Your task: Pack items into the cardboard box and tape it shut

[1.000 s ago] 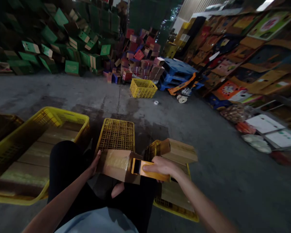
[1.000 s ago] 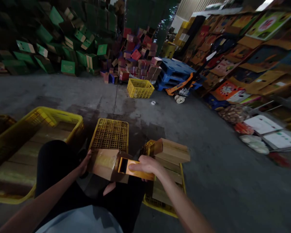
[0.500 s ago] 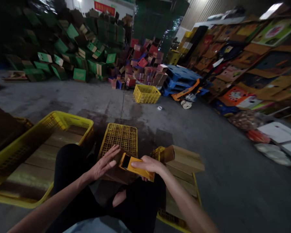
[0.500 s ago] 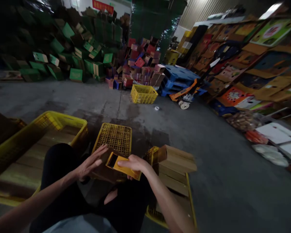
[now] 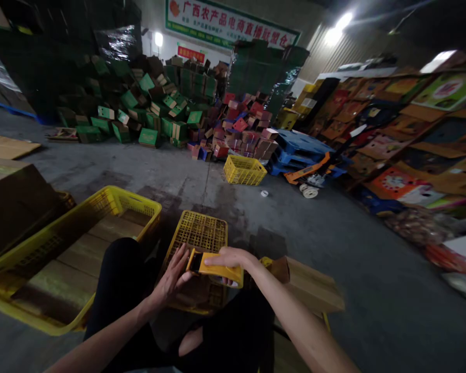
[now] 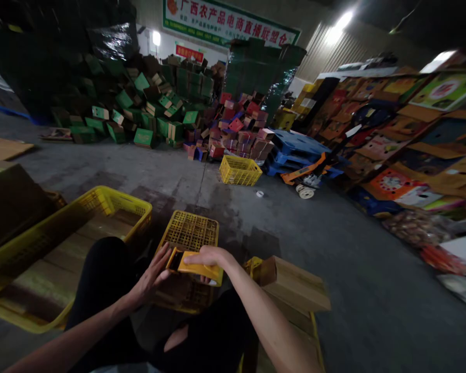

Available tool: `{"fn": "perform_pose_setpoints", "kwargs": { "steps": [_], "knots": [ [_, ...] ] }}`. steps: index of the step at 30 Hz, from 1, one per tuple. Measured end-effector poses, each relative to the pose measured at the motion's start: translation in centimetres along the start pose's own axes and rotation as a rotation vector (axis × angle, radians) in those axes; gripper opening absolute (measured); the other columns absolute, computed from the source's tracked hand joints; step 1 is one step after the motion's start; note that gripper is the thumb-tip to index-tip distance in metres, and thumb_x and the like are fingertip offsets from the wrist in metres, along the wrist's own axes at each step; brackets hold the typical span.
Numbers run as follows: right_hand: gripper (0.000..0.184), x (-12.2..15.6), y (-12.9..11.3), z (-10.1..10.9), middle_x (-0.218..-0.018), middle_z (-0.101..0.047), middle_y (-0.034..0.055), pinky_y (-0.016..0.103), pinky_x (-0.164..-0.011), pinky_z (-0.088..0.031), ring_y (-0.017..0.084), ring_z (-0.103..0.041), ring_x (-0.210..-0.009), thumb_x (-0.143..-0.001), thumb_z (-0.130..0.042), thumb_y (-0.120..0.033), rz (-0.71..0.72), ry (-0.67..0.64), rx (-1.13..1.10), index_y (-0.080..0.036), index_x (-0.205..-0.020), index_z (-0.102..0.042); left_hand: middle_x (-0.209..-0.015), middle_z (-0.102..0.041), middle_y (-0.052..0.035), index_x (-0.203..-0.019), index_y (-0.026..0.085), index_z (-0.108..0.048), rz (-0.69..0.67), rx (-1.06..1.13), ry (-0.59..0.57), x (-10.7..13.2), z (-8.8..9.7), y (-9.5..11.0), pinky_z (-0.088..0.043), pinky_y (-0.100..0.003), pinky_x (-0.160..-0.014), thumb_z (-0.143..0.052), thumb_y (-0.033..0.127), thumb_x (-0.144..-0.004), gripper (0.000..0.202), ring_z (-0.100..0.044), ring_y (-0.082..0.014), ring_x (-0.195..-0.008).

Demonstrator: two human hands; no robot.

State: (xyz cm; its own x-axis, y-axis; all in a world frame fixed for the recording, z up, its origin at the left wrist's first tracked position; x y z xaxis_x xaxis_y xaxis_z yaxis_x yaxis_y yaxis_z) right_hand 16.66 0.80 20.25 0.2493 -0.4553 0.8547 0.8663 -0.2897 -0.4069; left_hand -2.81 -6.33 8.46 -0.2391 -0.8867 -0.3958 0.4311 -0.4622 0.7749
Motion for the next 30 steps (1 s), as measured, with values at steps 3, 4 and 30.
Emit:
{"fn": "perform_pose_setpoints", "kwargs": {
  "steps": [3,4,30],
  "knots": [
    [0.054,-0.3,-0.2,-0.9,-0.071,-0.075,0.0114,0.033,-0.074,-0.063,0.024,-0.076,-0.077,-0.089,-0.061,-0.063,0.017,-0.058,0.056,-0.011,-0.078,-0.069,-0.171,-0.007,-0.0108,-0.164,0.027,-0.008,-0.174,-0.131,-0.142,0.4,1.6,1.0,-0.021,-0.064,-0.123,-0.045,0.059,-0.1,0.081,-0.001,-0.0378,-0.156],
    [0.055,-0.4,-0.2,-1.1,-0.071,-0.075,0.011,0.033,-0.074,-0.063,0.023,-0.076,-0.077,-0.09,-0.061,-0.064,0.029,-0.061,0.065,-0.011,-0.079,-0.069,-0.171,-0.007,-0.012,-0.165,0.025,-0.006,-0.224,-0.159,-0.193,0.4,2.2,1.1,-0.022,-0.062,-0.123,-0.046,0.061,-0.099,0.085,-0.003,-0.0377,-0.156],
    [0.042,1.4,4.1,-0.2,-0.055,-0.068,0.005,0.028,-0.054,-0.058,0.023,-0.073,-0.058,-0.093,-0.055,-0.055,0.048,0.035,0.005,-0.019,-0.072,-0.062,-0.164,-0.031,-0.0137,-0.164,0.026,-0.009,-0.433,-0.326,-0.406,-1.5,3.0,-1.7,-0.011,-0.061,-0.124,-0.051,0.077,-0.089,0.1,-0.025,-0.0357,-0.153]
  ]
}}
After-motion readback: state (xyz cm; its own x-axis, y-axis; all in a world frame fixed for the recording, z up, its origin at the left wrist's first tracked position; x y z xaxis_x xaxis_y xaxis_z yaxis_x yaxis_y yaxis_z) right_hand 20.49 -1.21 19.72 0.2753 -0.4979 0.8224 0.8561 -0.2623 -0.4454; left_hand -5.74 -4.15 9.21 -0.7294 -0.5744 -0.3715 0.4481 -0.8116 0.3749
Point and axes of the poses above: each hand's wrist, its own x-axis away from the middle knuckle, its own z-axis out of the back of the hand, y = z × x, the point moved 5 cm from there along -x, towards the middle knuckle
